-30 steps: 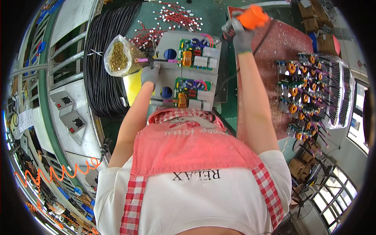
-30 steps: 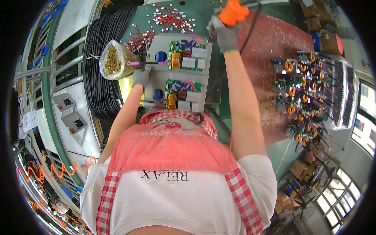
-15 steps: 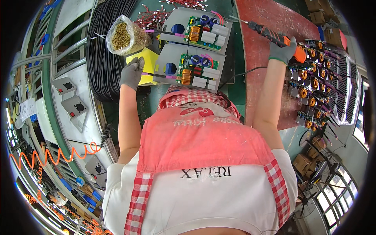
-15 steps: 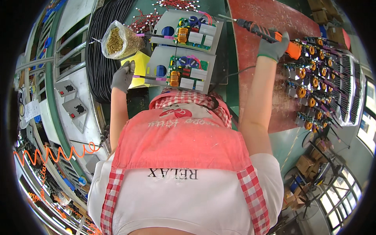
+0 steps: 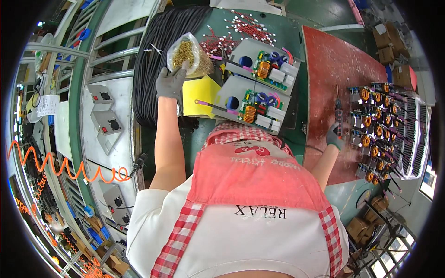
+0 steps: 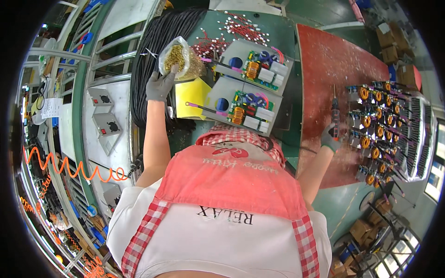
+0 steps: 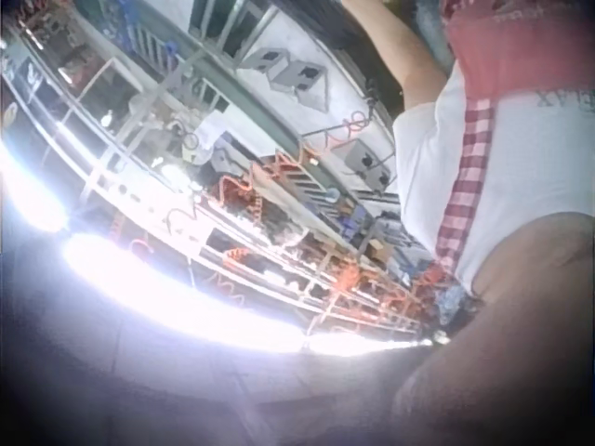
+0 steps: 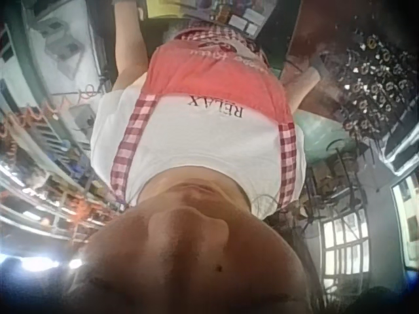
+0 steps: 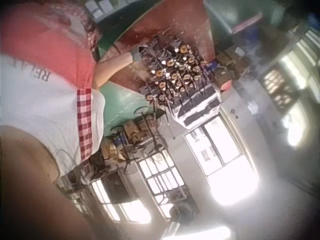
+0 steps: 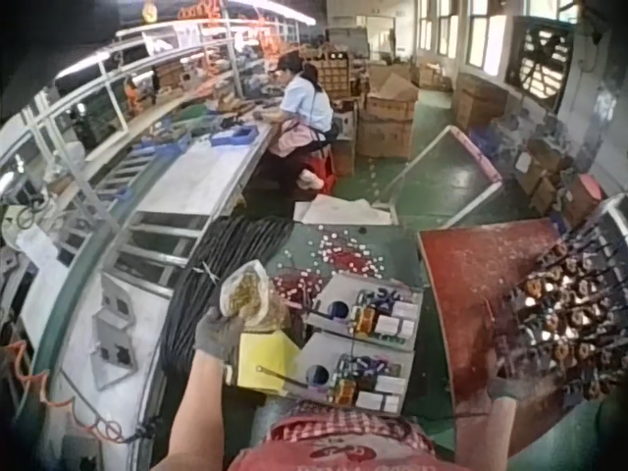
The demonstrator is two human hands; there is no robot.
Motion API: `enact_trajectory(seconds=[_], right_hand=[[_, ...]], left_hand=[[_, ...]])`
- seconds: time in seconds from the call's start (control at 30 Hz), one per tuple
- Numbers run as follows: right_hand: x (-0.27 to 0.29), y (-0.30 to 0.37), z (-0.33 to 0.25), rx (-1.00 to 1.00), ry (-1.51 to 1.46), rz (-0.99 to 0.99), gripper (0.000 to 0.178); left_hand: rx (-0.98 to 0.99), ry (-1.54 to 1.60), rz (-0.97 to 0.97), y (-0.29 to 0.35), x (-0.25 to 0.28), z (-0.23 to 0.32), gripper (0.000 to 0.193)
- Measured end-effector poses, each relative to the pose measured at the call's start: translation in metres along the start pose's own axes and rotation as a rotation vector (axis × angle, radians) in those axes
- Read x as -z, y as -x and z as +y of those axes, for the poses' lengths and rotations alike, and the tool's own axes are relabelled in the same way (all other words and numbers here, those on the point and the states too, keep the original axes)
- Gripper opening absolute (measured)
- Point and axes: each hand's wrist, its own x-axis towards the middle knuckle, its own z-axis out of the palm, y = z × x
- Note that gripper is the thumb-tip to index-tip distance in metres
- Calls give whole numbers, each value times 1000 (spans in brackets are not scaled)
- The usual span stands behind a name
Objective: The person assembles electronic components on a factory floor. They use a pneumatic drill to secure screws into metal casings and then attach circuit boards to a metal plate using a cordless drill. The person also handles wires and yellow adhesive pads during the assembly process.
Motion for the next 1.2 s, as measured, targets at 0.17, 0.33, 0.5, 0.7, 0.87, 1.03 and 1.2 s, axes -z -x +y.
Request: enact_trajectory(seconds=[0.17, 0.33, 0.5, 0.7, 0.87, 1.03, 1.2], right_hand=[[-8, 50, 56, -171, 24, -103, 27], [-62, 174, 185, -1, 914, -905, 22], [-31, 233, 313, 449, 1841, -1570, 36], [-15, 246, 349, 63, 2216, -1375, 51], [-8, 261, 343, 201, 2101, -1171, 47], [9, 256, 337, 576, 1841, -841, 26], [13, 236, 358, 763, 2119, -1055, 22]], left_hand=[[-231, -1247, 30, 14, 27, -9, 29], [314, -341, 365, 37, 98, -10, 27], [738, -517, 440, 64, 96, -61, 24], [914, -136, 278, 44, 85, -107, 22], [819, -450, 10, 44, 121, -132, 21], [786, -486, 73, 45, 106, -129, 15], [729, -458, 120, 50, 105, -129, 17]])
